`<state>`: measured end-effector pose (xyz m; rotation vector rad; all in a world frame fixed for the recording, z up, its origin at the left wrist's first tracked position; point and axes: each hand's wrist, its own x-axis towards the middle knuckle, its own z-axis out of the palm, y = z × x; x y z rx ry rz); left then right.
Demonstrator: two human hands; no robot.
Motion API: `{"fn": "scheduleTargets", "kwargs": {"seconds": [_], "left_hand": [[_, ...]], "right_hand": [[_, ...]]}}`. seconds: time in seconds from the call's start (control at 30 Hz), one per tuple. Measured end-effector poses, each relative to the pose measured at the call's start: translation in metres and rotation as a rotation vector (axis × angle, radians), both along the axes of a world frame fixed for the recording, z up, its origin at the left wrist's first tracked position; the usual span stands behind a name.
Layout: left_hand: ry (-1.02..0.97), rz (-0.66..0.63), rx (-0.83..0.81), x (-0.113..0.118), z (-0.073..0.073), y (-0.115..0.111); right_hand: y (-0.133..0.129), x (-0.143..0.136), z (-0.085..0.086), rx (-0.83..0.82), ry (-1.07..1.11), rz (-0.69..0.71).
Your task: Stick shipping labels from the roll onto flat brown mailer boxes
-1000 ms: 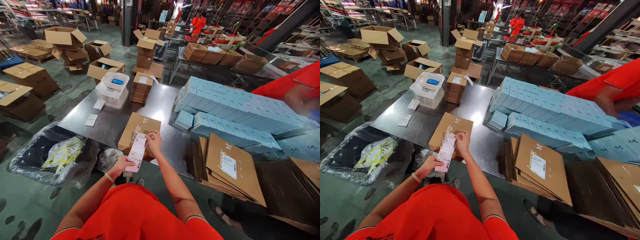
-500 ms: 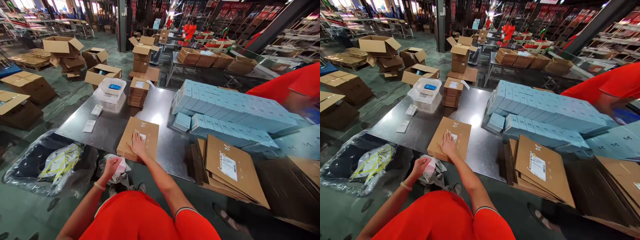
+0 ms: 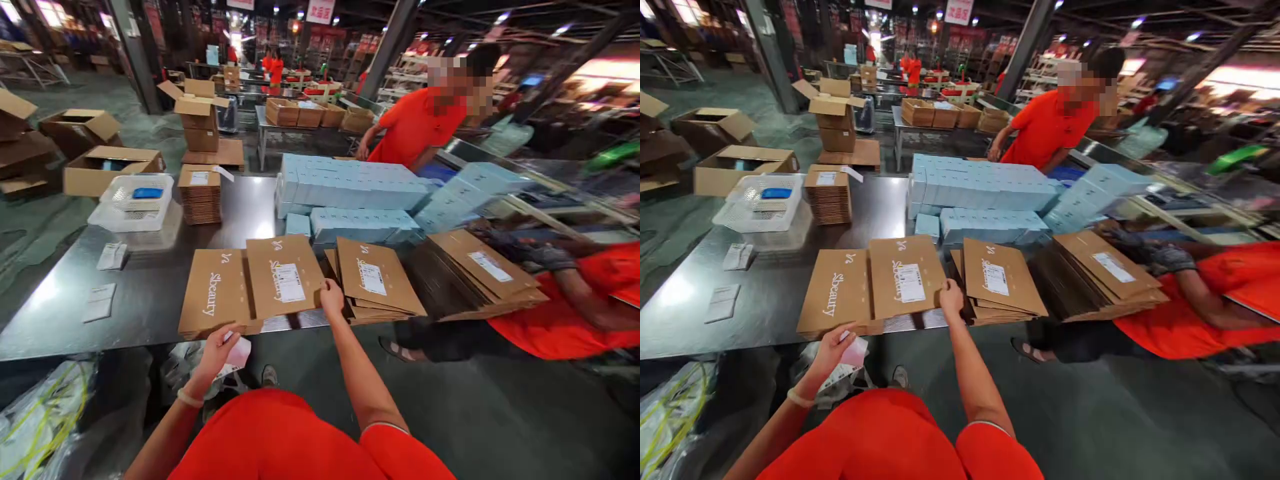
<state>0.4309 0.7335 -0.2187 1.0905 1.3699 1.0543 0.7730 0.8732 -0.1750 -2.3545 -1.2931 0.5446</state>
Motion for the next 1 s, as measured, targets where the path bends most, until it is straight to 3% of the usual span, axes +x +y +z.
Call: {"fn": "scheduleTargets", "kwargs": {"seconds": [0.1, 0.17, 0.23, 0.27, 0.33, 0.4, 0.43, 0.5, 0.57, 0.6, 0.67, 0.73, 0.8, 0.87, 1.0], "left_hand": [[-0.037, -0.125, -0.040, 0.005, 0.007, 0.003], [-0.084, -0.159, -0.056, 0.004, 0.011, 0.003], [-0.127, -0.150, -0.037, 0.004, 0.015, 0.002], [-0.133, -0.133, -0.014, 0.005, 0.016, 0.002], [-0.120, -0.078, 0.020, 0.007, 0.021, -0.001], [-0.101, -0.002, 0.018, 0.010, 0.025, -0.005], [-0.105, 0.038, -0.002, 0.010, 0.028, -0.008], [-0.161, 0.132, -0.047, 0.007, 0.032, -0.014], [-0.258, 0.260, -0.074, -0.002, 0.034, -0.019], [-0.304, 0.341, -0.080, -0.010, 0.034, -0.021], [-0.355, 0.536, -0.094, -0.027, 0.031, -0.026], [-0.362, 0.705, -0.158, -0.041, 0.026, -0.034], [-0.380, 0.793, -0.250, -0.046, 0.020, -0.043], [-0.417, 0.740, -0.265, -0.040, 0.016, -0.054], [-0.359, 0.444, -0.105, -0.022, 0.012, -0.068]], "right_hand": [[-0.004, 0.107, 0.037, 0.116, -0.042, -0.232], [-0.006, 0.166, 0.062, 0.105, -0.076, -0.341], [-0.007, 0.194, 0.080, 0.085, -0.152, -0.400], [-0.008, 0.192, 0.084, 0.121, -0.198, -0.395], [-0.011, 0.155, 0.081, 0.290, -0.227, -0.255], [-0.021, 0.081, 0.062, 0.432, -0.053, 0.097], [-0.029, 0.036, 0.047, 0.418, 0.131, 0.337], [-0.052, -0.054, 0.013, 0.217, 0.543, 0.883], [-0.080, -0.126, -0.016, 0.027, 0.843, 1.147], [-0.092, -0.151, -0.027, -0.051, 0.936, 1.185], [-0.108, -0.182, -0.038, -0.122, 1.029, 1.116], [-0.112, -0.197, -0.040, -0.106, 1.052, 0.986], [-0.109, -0.207, -0.036, -0.067, 1.045, 0.888], [-0.107, -0.216, -0.032, -0.075, 1.018, 0.855], [-0.104, -0.229, -0.029, -0.143, 0.996, 0.851]]}}
